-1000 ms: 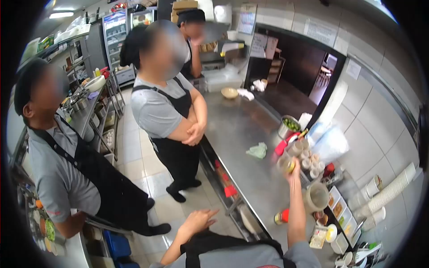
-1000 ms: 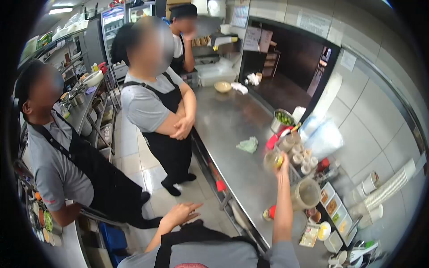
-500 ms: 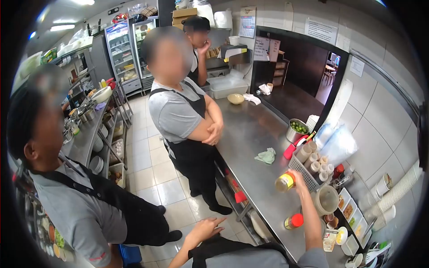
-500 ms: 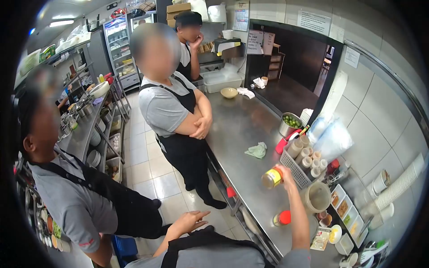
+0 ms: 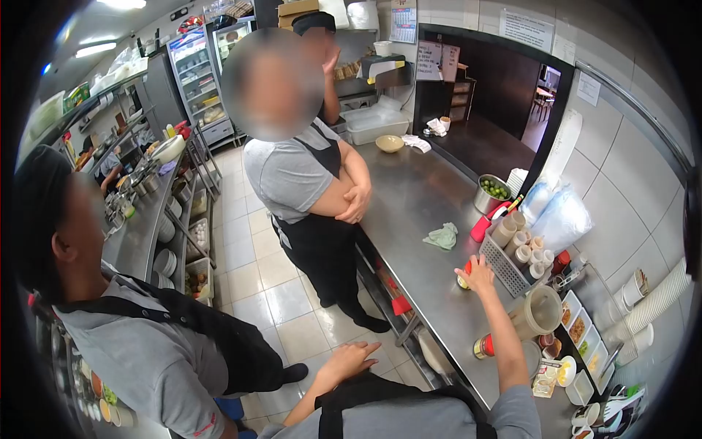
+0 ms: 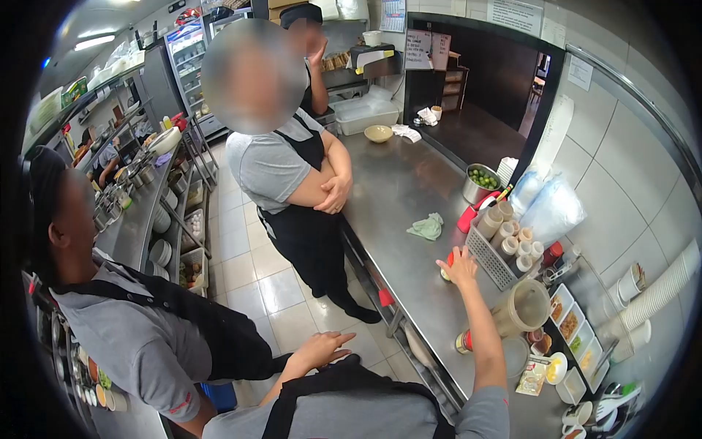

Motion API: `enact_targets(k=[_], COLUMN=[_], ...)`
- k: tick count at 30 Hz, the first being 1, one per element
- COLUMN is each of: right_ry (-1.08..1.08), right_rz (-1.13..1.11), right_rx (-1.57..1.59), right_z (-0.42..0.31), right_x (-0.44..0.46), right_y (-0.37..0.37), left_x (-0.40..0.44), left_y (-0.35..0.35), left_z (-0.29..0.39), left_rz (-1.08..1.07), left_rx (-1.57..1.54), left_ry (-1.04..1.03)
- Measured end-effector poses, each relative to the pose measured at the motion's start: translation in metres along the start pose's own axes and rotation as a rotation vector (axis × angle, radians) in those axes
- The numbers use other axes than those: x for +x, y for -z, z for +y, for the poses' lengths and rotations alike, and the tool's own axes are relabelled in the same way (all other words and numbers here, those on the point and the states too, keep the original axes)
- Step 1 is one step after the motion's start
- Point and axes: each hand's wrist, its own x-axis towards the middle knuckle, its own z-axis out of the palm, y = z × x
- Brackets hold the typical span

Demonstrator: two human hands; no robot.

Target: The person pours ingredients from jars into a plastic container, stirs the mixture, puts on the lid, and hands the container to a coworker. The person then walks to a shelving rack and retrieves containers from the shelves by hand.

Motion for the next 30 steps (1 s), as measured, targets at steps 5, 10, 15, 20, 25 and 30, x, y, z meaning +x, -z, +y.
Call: enact_targets(k=[5,10,15,20,25,30], right_ry=[-0.123,-0.247,-0.208,0.062,0.226,0.255], right_rz=[-0.131,-0.288,-0.28,-0.065,-0.024,0.106], right_rx=[-0.094,-0.248,-0.171,-0.113,-0.144,-0.229], right_z=[0.013,0.014,0.027,0.031,0.048,0.046], right_x=[-0.066,-0.149,-0.182,-0.206,-0.213,-0.207], right_y=[0.062,0.075,0.065,0.065,0.048,0.035], left_x=[0.034,0.105,0.181,0.238,0.235,0.221], left_y=[-0.042,-0.106,-0.149,-0.195,-0.205,-0.207], left_z=[-0.011,0.022,0.074,0.105,0.121,0.125], left_rz=[-0.089,-0.205,-0.159,-0.124,-0.032,0.046], left_rx=[-0.318,-0.418,-0.345,-0.312,-0.323,-0.348], left_ry=[-0.185,-0.671,-0.638,-0.607,-0.649,-0.499])
